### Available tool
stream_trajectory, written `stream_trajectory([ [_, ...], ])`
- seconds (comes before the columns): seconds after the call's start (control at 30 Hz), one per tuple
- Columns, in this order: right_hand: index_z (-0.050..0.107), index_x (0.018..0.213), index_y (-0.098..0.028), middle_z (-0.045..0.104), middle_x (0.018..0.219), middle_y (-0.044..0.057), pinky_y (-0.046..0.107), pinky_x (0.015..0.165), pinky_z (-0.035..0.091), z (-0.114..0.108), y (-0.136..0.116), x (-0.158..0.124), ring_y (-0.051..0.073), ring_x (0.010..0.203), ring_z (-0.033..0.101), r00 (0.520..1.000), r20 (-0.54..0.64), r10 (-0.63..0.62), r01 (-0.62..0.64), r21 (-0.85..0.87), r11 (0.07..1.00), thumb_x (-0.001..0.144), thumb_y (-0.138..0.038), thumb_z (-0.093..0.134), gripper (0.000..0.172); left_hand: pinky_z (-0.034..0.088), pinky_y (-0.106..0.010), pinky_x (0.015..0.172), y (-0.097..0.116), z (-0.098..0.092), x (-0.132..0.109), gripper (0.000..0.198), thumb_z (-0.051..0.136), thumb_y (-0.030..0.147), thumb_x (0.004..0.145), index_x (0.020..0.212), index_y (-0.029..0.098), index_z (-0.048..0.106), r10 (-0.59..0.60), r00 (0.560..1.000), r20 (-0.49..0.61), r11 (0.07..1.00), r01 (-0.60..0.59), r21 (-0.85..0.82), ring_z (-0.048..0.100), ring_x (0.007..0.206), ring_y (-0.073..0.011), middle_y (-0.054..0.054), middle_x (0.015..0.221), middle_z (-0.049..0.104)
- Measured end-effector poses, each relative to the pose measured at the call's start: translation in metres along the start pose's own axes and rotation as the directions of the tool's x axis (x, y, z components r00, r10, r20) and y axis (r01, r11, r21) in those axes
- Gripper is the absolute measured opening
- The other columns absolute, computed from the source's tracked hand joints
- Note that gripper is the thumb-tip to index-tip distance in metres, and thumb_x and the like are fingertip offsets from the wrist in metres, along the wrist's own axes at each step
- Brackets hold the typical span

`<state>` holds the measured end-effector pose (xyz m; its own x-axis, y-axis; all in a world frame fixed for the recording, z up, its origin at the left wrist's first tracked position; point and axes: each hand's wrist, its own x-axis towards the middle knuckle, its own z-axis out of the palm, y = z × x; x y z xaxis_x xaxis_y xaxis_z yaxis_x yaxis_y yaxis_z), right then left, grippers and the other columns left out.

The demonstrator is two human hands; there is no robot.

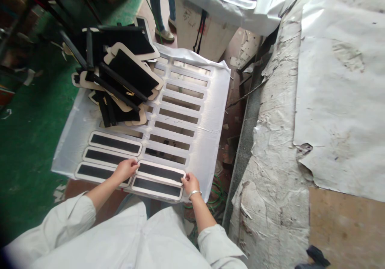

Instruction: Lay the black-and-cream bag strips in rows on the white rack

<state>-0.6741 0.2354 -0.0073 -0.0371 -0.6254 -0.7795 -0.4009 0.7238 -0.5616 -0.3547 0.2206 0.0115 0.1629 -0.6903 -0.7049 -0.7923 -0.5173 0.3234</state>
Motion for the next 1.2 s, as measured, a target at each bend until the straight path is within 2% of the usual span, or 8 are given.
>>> stream_trajectory([
  [0.2,0.052,0.073,-0.019,0.053,0.06,-0.003,0.027,0.051,0.05,0.003,0.007,0.003,0.014,0.055,0.056,0.997,-0.047,-0.059,0.056,-0.071,0.996,0.069,-0.03,0.056,0.012,0.036,-0.024,0.061,-0.003,0.009,-0.013,0.018,0.053,0.032,0.082,0.076,0.015,0.056,-0.017,0.998,0.058,0.999,0.015,0.032,0.056,0.059,-0.0144,-0.001,0.062,0.059],
  [0.3,0.052,0.071,-0.019,0.055,0.061,-0.002,0.026,0.052,0.048,0.004,0.007,0.003,0.014,0.056,0.056,0.992,-0.082,-0.091,0.079,-0.143,0.987,0.071,-0.028,0.056,0.01,0.037,-0.024,0.066,-0.001,0.015,-0.016,0.013,0.06,0.026,0.078,0.084,0.015,0.054,0.073,0.995,0.072,0.992,-0.08,0.095,0.057,0.073,-0.0154,-0.003,0.077,0.061],
  [0.47,0.055,0.073,-0.018,0.059,0.063,-0.001,0.024,0.052,0.045,0.007,0.006,0.003,0.013,0.056,0.057,0.987,-0.125,-0.102,0.067,-0.255,0.965,0.073,-0.025,0.056,0.007,0.039,-0.029,0.073,0.004,0.025,-0.017,0.028,0.062,0.019,0.078,0.103,0.015,0.049,0.227,0.965,0.132,0.935,-0.253,0.247,0.056,0.093,-0.0216,-0.009,0.106,0.055],
  [0.7,0.058,0.077,-0.018,0.064,0.068,0.0,0.023,0.058,0.042,0.004,-0.001,0.003,0.013,0.062,0.058,0.984,-0.145,-0.106,0.034,-0.43,0.902,0.079,-0.026,0.057,0.008,0.041,-0.031,0.072,0.005,0.027,-0.018,0.017,0.045,0.021,0.09,0.105,0.015,0.052,0.365,0.912,0.188,0.813,-0.411,0.412,0.054,0.1,-0.0233,-0.009,0.108,0.054],
  [0.8,0.059,0.078,-0.017,0.065,0.069,0.002,0.024,0.062,0.04,0.004,-0.007,-0.004,0.015,0.065,0.059,0.985,-0.135,-0.106,0.019,-0.526,0.851,0.08,-0.025,0.058,0.008,0.042,-0.031,0.075,0.001,0.025,-0.016,0.019,0.04,0.023,0.093,0.106,0.015,0.053,0.382,0.91,0.16,0.786,-0.411,0.462,0.053,0.101,-0.0229,-0.008,0.107,0.054],
  [1.03,0.061,0.09,-0.015,0.069,0.088,0.012,0.029,0.068,0.041,0.003,-0.025,-0.014,0.021,0.082,0.064,0.993,-0.086,-0.084,-0.004,-0.718,0.696,0.085,-0.029,0.055,0.016,0.044,-0.031,0.08,0.001,0.02,-0.006,0.016,0.049,0.021,0.089,0.102,0.015,0.055,0.432,0.884,0.18,0.744,-0.462,0.482,0.052,0.099,-0.0216,-0.007,0.106,0.054],
  [1.2,0.065,0.09,-0.016,0.069,0.095,0.016,0.031,0.07,0.043,0.003,-0.032,-0.009,0.023,0.086,0.065,0.998,-0.054,-0.018,-0.032,-0.788,0.614,0.087,-0.035,0.052,0.023,0.044,-0.034,0.082,0.009,0.031,-0.014,0.024,0.037,0.01,0.089,0.105,0.012,0.055,0.396,0.909,0.129,0.77,-0.405,0.493,0.051,0.099,-0.0242,-0.011,0.108,0.052],
])
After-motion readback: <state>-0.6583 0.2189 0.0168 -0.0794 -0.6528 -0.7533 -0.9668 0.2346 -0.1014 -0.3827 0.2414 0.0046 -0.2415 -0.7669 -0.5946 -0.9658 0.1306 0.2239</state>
